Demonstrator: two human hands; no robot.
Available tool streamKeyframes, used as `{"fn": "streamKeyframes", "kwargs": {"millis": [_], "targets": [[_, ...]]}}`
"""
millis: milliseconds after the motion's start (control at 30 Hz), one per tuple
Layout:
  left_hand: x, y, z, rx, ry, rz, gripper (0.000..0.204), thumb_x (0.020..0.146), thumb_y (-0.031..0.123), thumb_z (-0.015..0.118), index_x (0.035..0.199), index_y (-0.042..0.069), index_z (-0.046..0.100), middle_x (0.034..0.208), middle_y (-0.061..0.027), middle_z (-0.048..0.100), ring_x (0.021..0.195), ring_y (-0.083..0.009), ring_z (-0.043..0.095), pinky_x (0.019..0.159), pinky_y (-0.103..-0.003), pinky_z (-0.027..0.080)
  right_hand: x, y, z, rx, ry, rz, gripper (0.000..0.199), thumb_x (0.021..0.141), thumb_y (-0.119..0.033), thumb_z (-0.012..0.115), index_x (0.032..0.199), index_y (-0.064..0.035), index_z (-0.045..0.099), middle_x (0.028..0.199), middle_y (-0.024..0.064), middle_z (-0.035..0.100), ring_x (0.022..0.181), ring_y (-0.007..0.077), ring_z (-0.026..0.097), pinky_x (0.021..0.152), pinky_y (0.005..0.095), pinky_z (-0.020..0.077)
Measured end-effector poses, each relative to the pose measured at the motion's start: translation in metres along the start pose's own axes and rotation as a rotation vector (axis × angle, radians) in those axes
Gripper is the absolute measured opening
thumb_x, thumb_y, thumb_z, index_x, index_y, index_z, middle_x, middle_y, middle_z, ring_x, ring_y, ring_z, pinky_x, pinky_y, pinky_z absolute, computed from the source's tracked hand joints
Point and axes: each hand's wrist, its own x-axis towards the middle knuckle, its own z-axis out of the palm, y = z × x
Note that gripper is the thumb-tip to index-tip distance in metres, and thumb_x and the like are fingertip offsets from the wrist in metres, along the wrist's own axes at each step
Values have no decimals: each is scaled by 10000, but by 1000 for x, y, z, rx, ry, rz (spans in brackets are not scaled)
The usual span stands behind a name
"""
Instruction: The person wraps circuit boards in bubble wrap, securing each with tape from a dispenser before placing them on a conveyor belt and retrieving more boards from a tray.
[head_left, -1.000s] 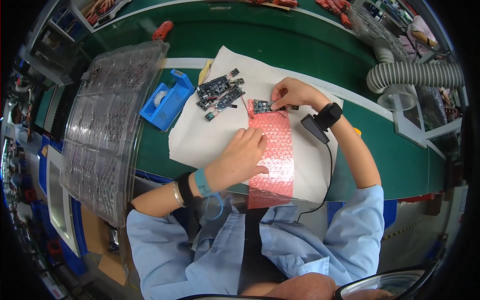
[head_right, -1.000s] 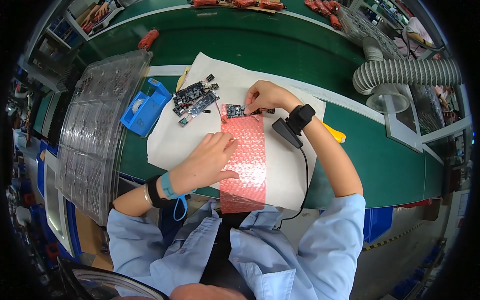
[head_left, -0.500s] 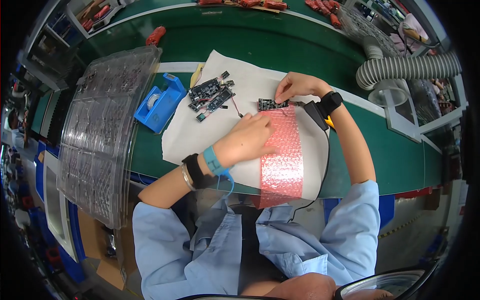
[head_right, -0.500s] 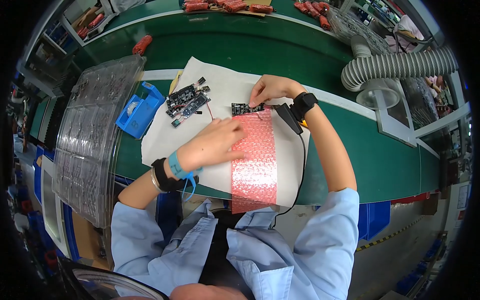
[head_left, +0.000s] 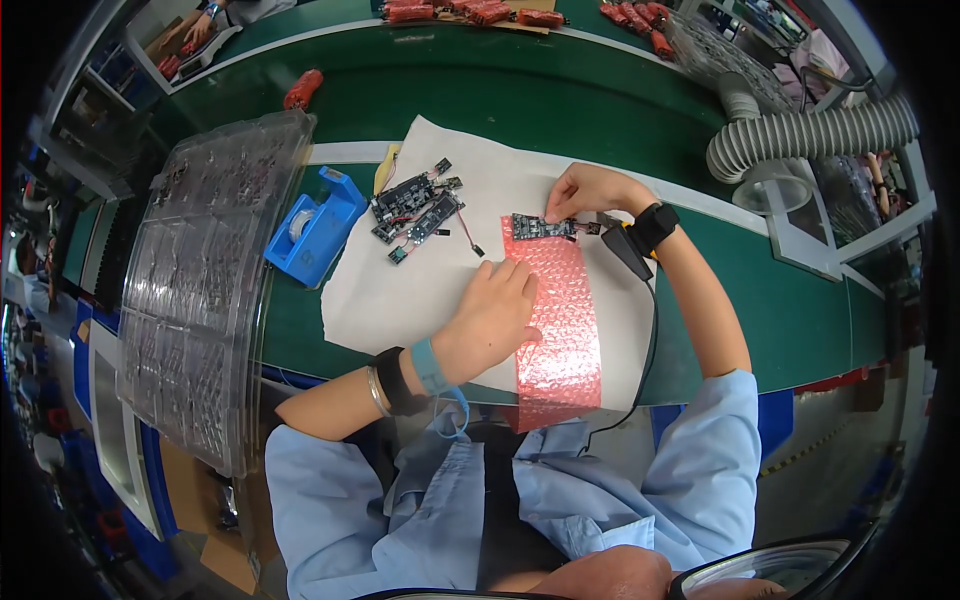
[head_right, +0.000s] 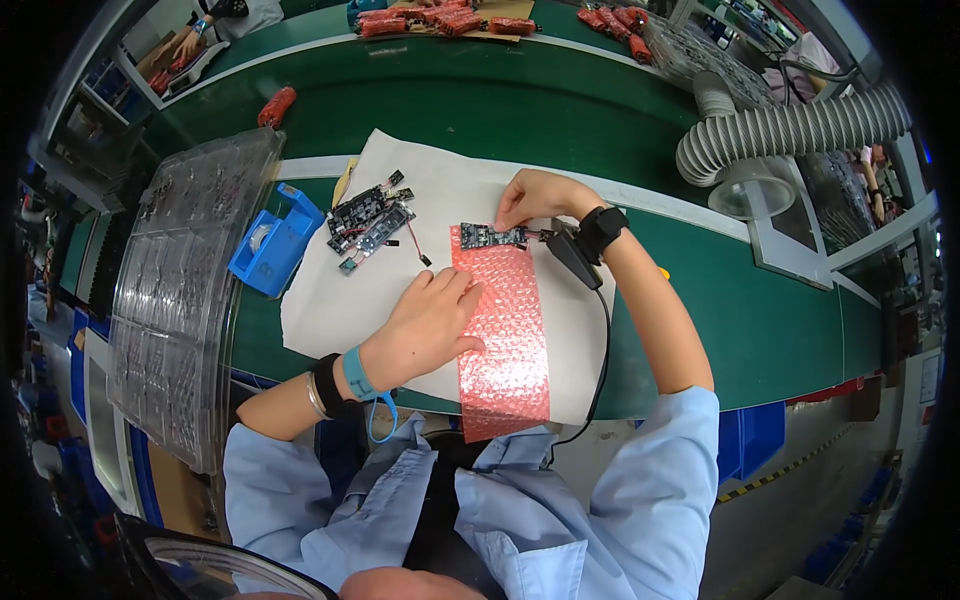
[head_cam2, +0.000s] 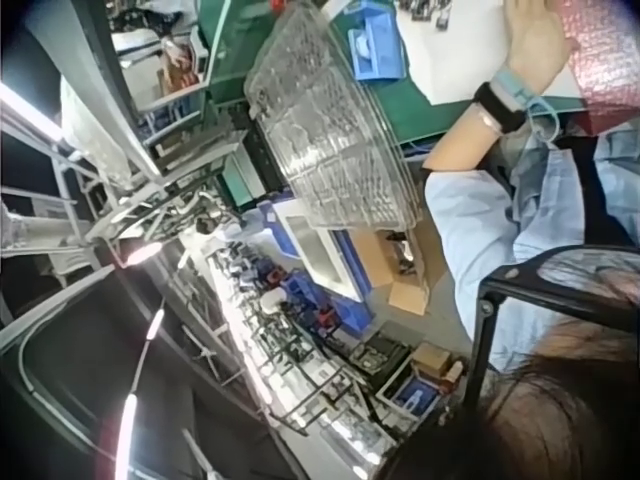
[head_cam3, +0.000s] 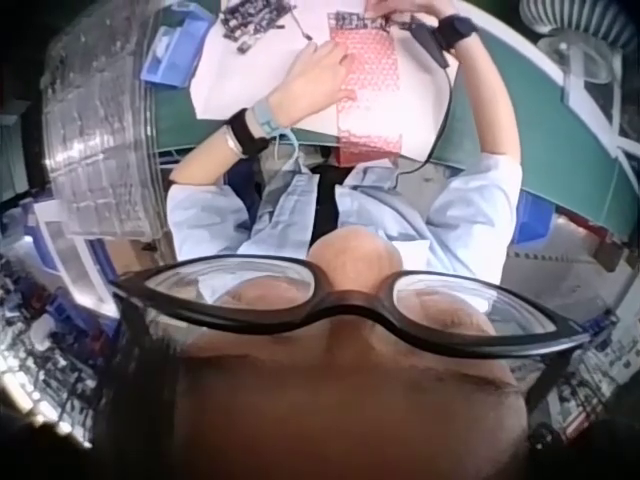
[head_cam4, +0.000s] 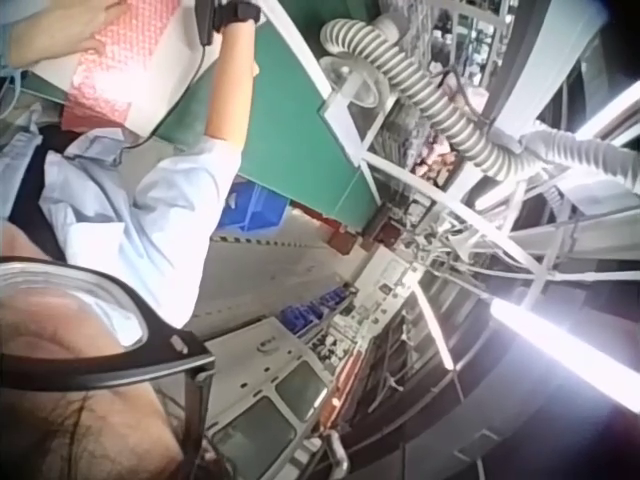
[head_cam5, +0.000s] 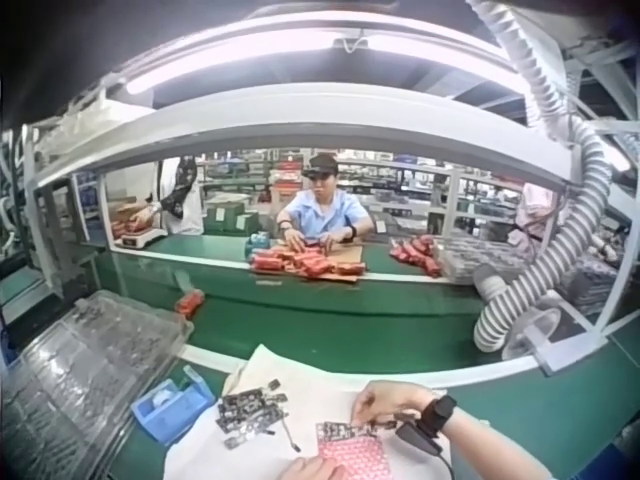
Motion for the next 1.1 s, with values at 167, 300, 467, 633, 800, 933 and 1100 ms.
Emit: {"fn": "streamKeyframes", "kwargs": {"millis": [167,300,467,633,800,933,1100], "targets": [[8,-12,-8,-67,-68,11,598,776,405,714,1143,-48,578,1140,-156,525,1078,-267,477,892,-362,369,4,0,5,16,36,-39,167,774,-158,784,868,-25,746,775,19,702,678,77,596,664,235,477],[13,-17,-3,-68,52,53,596,772,403,724,1114,-59,564,1202,-218,491,1133,-322,466,932,-392,371,6,-1,5,10,68,-48,188,738,-170,804,831,-21,740,730,28,688,672,99,602,623,249,475],[19,-21,17,-84,239,60,650,764,396,736,1155,-76,519,1291,-320,417,1225,-428,413,1009,-458,357,2,-3,12,37,164,-106,205,709,-154,818,806,-8,712,700,45,667,661,116,608,582,263,483],[20,-23,16,-135,141,66,667,768,390,734,1174,-80,492,1319,-366,375,1257,-476,371,1043,-492,335,-12,-7,19,128,221,-131,217,706,-132,815,823,1,689,708,62,656,643,124,610,581,268,498],[29,-34,-8,-332,63,29,504,795,316,717,1114,-34,545,1229,-269,493,1166,-403,474,965,-441,406,-11,-7,20,-9,164,-108,210,695,-90,803,835,6,680,723,72,656,645,136,615,587,277,509],[47,-62,-14,-599,65,-62,357,806,229,700,1048,-6,585,1080,-198,588,1030,-348,562,865,-403,462,-17,-12,24,-76,174,-123,183,689,-61,790,811,5,670,698,70,646,648,145,608,593,280,492],[62,-79,8,-406,334,-47,237,797,149,692,951,-14,616,893,-176,629,865,-335,613,777,-396,493,-24,-18,33,-161,283,-172,168,693,-43,774,812,5,663,657,74,627,640,154,592,612,284,473]]}}
